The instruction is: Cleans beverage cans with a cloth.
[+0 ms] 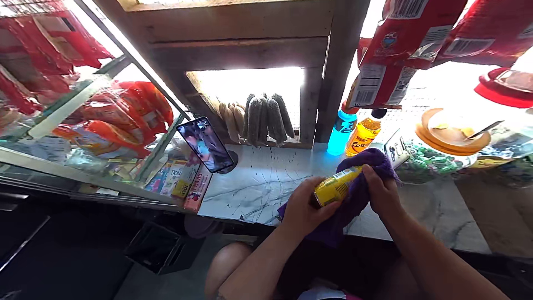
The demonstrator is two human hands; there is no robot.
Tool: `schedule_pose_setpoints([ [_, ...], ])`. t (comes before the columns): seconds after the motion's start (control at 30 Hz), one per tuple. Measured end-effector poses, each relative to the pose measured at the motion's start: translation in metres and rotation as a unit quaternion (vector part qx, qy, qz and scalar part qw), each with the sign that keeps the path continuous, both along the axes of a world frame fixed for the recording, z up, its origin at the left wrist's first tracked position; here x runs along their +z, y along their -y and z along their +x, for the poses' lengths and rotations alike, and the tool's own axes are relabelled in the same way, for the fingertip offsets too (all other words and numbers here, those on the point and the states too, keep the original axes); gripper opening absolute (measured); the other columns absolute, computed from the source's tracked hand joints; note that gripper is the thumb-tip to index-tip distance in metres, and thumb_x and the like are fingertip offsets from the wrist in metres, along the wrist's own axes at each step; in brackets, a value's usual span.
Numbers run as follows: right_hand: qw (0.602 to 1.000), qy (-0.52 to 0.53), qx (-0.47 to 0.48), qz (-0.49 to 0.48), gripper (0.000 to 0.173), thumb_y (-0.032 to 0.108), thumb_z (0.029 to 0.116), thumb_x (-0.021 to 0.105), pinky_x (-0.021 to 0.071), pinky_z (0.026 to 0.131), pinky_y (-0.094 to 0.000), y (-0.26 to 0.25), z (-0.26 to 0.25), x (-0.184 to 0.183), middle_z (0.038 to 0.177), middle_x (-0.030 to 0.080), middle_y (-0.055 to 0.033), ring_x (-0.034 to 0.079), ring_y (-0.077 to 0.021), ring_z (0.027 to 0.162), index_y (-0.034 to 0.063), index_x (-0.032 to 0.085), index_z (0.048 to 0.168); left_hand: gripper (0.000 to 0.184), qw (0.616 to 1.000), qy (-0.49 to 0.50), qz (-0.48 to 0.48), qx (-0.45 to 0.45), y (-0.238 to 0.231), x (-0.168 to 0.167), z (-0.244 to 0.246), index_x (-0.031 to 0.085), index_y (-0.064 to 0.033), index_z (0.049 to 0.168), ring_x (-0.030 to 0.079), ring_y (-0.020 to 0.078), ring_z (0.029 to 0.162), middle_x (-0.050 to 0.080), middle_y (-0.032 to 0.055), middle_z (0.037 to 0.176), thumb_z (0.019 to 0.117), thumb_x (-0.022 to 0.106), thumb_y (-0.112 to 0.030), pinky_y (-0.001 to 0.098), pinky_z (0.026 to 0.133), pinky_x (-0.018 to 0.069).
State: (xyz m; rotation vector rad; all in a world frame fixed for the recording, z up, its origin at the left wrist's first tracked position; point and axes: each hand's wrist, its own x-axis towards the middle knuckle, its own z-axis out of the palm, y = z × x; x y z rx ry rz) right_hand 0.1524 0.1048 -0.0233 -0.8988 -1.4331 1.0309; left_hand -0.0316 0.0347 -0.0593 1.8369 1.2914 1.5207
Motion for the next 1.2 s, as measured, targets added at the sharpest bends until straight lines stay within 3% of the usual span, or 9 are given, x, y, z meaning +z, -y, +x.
schedule_pose_setpoints([
  [0.13,0.998,0.020,0.000,-0.052,0.021,0.024,0.1028,0.048,0.0565,0.081,-0.0195,-0.003,0.000,0.001,0.086,0.066,0.0126,0.065,0.0055,0.084,0.0081,0.061,0.107,0.057,0.980,-0.154,0.100,0.081,0.005,0.002,-0.001,0.067,-0.0026,0.126,0.067,0.0264,0.103,0.069,0.0178,0.108,0.0821,0.082,-0.037,0.0380,0.091,0.0562],
  [0.23,0.995,-0.002,-0.006,-0.098,0.022,0.026,0.1030,0.048,0.0576,0.081,-0.0206,-0.001,-0.005,0.003,0.086,0.068,0.0113,0.066,0.0033,0.083,0.0086,0.060,0.109,0.055,0.969,-0.190,0.117,0.104,0.009,0.003,-0.005,0.067,-0.0098,0.129,0.066,0.0269,0.104,0.068,0.0158,0.110,0.0830,0.081,-0.036,0.0402,0.087,0.0567],
  [0.33,0.992,-0.038,-0.013,-0.117,0.023,0.025,0.1038,0.048,0.0583,0.082,-0.0223,0.004,-0.010,0.003,0.088,0.069,0.0085,0.067,0.0011,0.084,0.0066,0.059,0.113,0.066,0.990,-0.120,0.031,0.074,0.014,0.010,-0.007,0.058,-0.0010,0.135,0.068,0.0238,0.102,0.067,0.0183,0.116,0.0818,0.083,-0.032,0.0387,0.087,0.0590],
  [0.43,0.992,-0.065,-0.030,-0.107,0.020,0.023,0.1045,0.047,0.0584,0.082,-0.0216,0.007,-0.014,0.003,0.086,0.069,0.0094,0.068,0.0009,0.084,0.0073,0.059,0.110,0.083,0.992,-0.007,-0.124,0.023,0.017,0.014,-0.011,0.044,0.0031,0.146,0.068,0.0160,0.088,0.066,0.0151,0.114,0.0862,0.078,-0.042,0.0327,0.077,0.0594],
  [0.6,0.996,-0.073,-0.042,-0.044,0.015,0.019,0.1036,0.047,0.0576,0.084,-0.0198,0.012,-0.020,-0.001,0.088,0.069,0.0139,0.067,0.0036,0.086,0.0108,0.058,0.109,0.054,0.944,0.203,-0.248,-0.083,0.020,0.020,-0.010,0.042,0.0044,0.137,0.064,0.0066,0.073,0.065,0.0048,0.094,0.1019,0.056,-0.034,0.0247,0.067,0.0555],
  [0.73,0.998,-0.049,-0.037,0.002,0.016,0.016,0.1043,0.044,0.0568,0.086,-0.0188,0.014,-0.021,-0.007,0.090,0.069,0.0160,0.066,0.0056,0.089,0.0111,0.059,0.107,0.056,0.944,0.223,-0.229,-0.080,0.021,0.018,-0.010,0.041,0.0042,0.139,0.067,0.0072,0.088,0.068,0.0082,0.106,0.1002,0.062,-0.031,0.0258,0.078,0.0568],
  [0.9,0.998,-0.049,-0.035,-0.004,0.019,0.018,0.1054,0.040,0.0559,0.088,-0.0186,0.011,-0.020,-0.005,0.091,0.069,0.0155,0.066,0.0055,0.091,0.0110,0.058,0.108,0.064,0.995,0.066,-0.076,-0.022,0.019,0.007,-0.010,0.048,0.0078,0.137,0.069,0.0186,0.105,0.067,0.0182,0.118,0.0973,0.067,-0.039,0.0368,0.092,0.0583],
  [1.0,0.996,-0.048,-0.036,-0.071,0.024,0.021,0.1065,0.037,0.0570,0.085,-0.0192,0.009,-0.018,0.000,0.089,0.069,0.0125,0.067,0.0042,0.088,0.0087,0.057,0.112,0.059,0.999,-0.035,0.028,0.015,0.018,0.010,-0.008,0.053,0.0067,0.134,0.067,0.0255,0.108,0.064,0.0220,0.120,0.0931,0.073,-0.031,0.0377,0.092,0.0572],
  [1.2,0.988,-0.035,-0.029,-0.148,0.031,0.027,0.1085,0.037,0.0576,0.081,-0.0227,-0.003,-0.011,0.003,0.087,0.069,0.0068,0.068,-0.0002,0.084,0.0066,0.060,0.112,0.046,0.982,-0.154,0.099,0.055,0.012,0.008,-0.005,0.059,-0.0117,0.134,0.063,0.0332,0.115,0.063,0.0189,0.123,0.0902,0.068,-0.019,0.0516,0.094,0.0528],
])
